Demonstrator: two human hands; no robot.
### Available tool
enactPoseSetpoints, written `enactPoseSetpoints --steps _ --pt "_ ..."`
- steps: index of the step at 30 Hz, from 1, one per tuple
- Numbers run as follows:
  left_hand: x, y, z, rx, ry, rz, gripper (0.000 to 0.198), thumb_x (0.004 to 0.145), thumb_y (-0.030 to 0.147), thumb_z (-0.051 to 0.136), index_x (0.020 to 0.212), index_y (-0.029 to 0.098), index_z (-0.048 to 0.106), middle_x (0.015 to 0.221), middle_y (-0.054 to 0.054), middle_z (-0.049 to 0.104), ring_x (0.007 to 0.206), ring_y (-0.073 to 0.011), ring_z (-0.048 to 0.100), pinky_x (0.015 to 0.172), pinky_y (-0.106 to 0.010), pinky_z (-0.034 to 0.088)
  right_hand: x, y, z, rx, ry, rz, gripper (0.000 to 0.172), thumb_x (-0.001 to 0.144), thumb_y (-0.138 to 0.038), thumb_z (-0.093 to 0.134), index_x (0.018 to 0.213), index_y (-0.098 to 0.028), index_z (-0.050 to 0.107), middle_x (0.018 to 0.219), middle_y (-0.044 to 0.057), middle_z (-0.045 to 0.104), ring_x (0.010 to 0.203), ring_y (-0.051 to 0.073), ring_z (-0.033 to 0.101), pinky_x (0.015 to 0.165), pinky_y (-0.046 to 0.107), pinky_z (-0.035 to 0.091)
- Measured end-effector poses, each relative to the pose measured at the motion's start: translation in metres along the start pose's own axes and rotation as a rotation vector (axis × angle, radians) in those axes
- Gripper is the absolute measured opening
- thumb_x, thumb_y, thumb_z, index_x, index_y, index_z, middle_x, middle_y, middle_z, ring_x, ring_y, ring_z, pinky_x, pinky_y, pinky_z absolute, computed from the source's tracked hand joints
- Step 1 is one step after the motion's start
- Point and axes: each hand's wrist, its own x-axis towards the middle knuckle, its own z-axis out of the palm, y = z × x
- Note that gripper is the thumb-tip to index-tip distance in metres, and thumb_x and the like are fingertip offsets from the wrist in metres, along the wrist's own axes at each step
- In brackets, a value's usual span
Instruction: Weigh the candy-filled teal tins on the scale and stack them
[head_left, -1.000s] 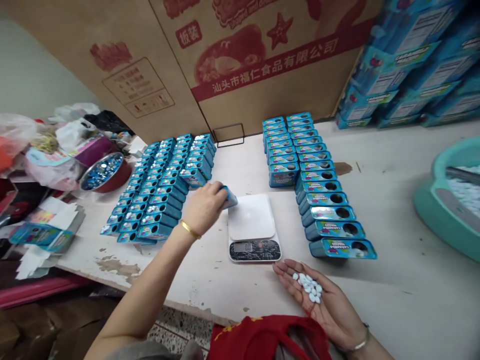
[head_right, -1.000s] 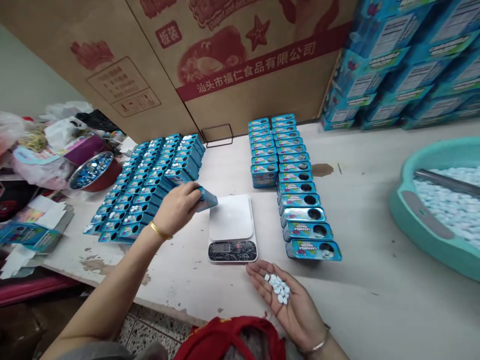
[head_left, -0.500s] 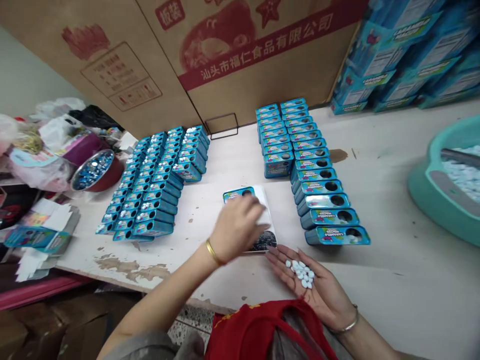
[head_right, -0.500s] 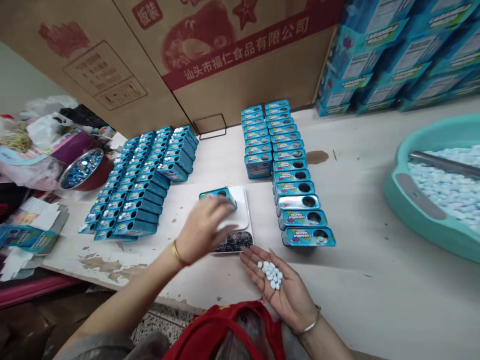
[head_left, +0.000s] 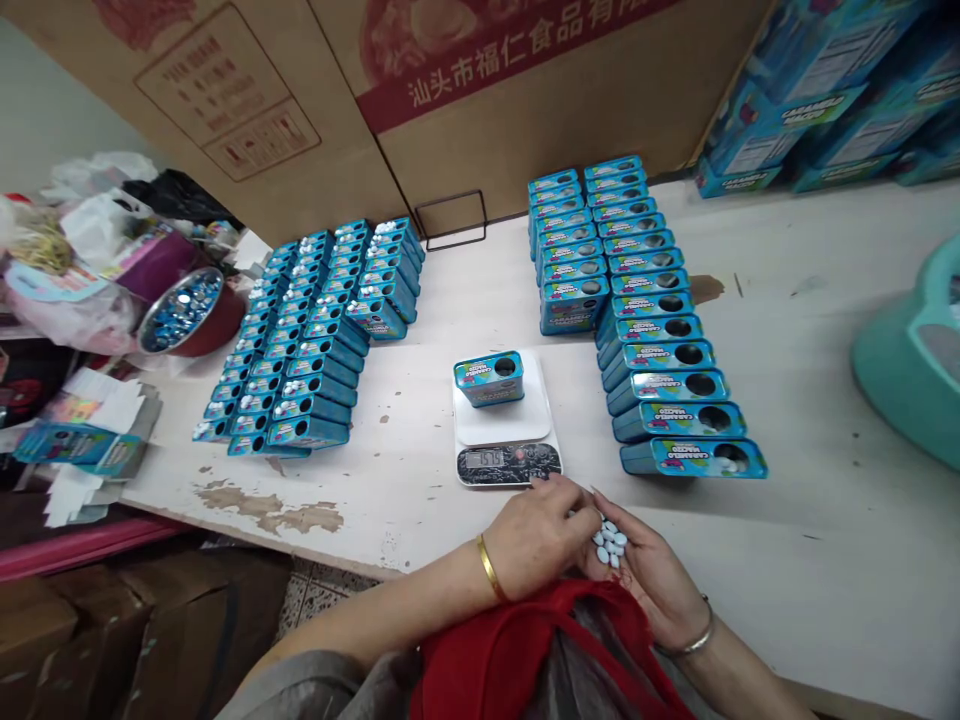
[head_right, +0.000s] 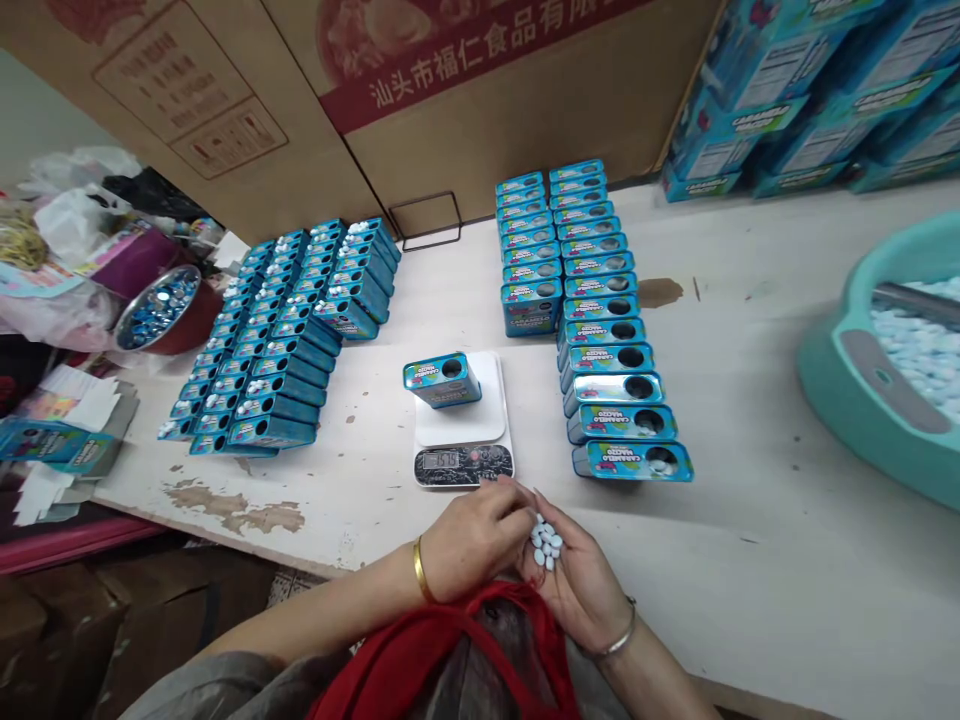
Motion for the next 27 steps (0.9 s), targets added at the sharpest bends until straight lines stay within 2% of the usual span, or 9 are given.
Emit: enactPoseSetpoints --steps 5,11,17,18,20,22,23,25,27 --pt "-0.001 0.001 -0.002 -0.046 -0.014 -0.042 0.015 0.087 0.027 0.048 0.093 0.015 0.055 0.093 -0.007 0.056 0.082 -0.0167 0.054 0.064 -0.025 0.048 -0.002 0.000 0.001 0.013 0.012 0.051 0.014 0.080 -0.016 0.058 0.088 -0.015 0.069 0.085 0.005 0.073 0.087 0.019 0.068 0.080 0.032 0.055" --pt "-0.003 -0.005 -0.007 -0.112 0.005 -0.030 0.018 0.088 0.023 0.043 0.094 0.012 0.055 0.094 -0.008 0.057 0.086 -0.0158 0.055 0.073 -0.025 0.049 0.001 -0.001 0.006 -0.038 -0.024 0.034 0.009 0.078 -0.016 0.060 0.082 -0.015 0.068 0.083 0.004 0.073 0.083 0.017 0.069 0.076 0.029 0.057" --pt "0.000 -0.012 -0.017 -0.137 0.103 0.095 0.018 0.090 0.020 0.040 0.092 0.015 0.057 0.095 -0.007 0.060 0.088 -0.0152 0.056 0.076 -0.025 0.048 0.008 -0.003 0.008 -0.022 0.052 -0.032 0.017 0.084 -0.013 0.050 0.086 -0.014 0.067 0.078 0.003 0.073 0.076 0.014 0.069 0.071 0.025 0.058" --pt "-0.001 -0.017 -0.021 -0.153 0.165 0.106 0.016 0.090 0.023 0.043 0.096 0.016 0.056 0.097 -0.007 0.060 0.089 -0.0152 0.056 0.077 -0.026 0.048 0.009 -0.004 0.010 -0.018 0.070 -0.042 0.019 0.085 -0.012 0.048 0.086 -0.013 0.067 0.078 0.004 0.073 0.074 0.014 0.069 0.070 0.024 0.058" --pt "-0.004 -0.033 -0.032 -0.165 0.405 0.025 0.028 0.085 0.032 0.054 0.109 0.018 0.052 0.103 -0.008 0.058 0.094 -0.0173 0.055 0.082 -0.030 0.047 0.010 -0.007 0.018 -0.037 0.077 -0.058 0.022 0.086 -0.013 0.046 0.090 -0.011 0.067 0.084 0.007 0.073 0.078 0.015 0.070 0.071 0.025 0.058" --pt "-0.007 -0.058 -0.041 -0.151 0.693 -0.181 0.058 0.075 0.039 0.067 0.124 0.019 0.043 0.114 -0.012 0.053 0.105 -0.0228 0.052 0.089 -0.037 0.045 0.013 -0.010 0.030 -0.077 0.050 -0.082 0.023 0.087 -0.015 0.045 0.096 -0.008 0.066 0.095 0.012 0.072 0.089 0.019 0.068 0.078 0.028 0.057" --pt "-0.008 -0.073 -0.044 -0.157 0.788 -0.292 0.075 0.069 0.042 0.072 0.131 0.019 0.036 0.121 -0.014 0.050 0.112 -0.0260 0.049 0.091 -0.041 0.043 0.015 -0.011 0.037 -0.094 0.036 -0.101 0.024 0.087 -0.016 0.046 0.098 -0.007 0.065 0.099 0.014 0.071 0.095 0.021 0.067 0.083 0.030 0.055" --pt "-0.006 -0.102 -0.046 -0.246 0.802 -0.430 0.094 0.063 0.047 0.075 0.138 0.020 0.026 0.131 -0.017 0.045 0.119 -0.0291 0.046 0.093 -0.044 0.041 0.021 -0.013 0.053 -0.109 0.016 -0.148 0.024 0.087 -0.017 0.046 0.097 -0.006 0.065 0.103 0.016 0.069 0.102 0.023 0.064 0.090 0.032 0.052" --pt "-0.002 -0.124 -0.045 -0.402 0.671 -0.433 0.081 0.068 0.048 0.070 0.135 0.019 0.034 0.125 -0.014 0.053 0.112 -0.0265 0.053 0.090 -0.040 0.044 0.028 -0.014 0.066 -0.110 0.008 -0.189 0.023 0.088 -0.017 0.046 0.094 -0.006 0.065 0.101 0.016 0.070 0.103 0.023 0.064 0.091 0.032 0.052"
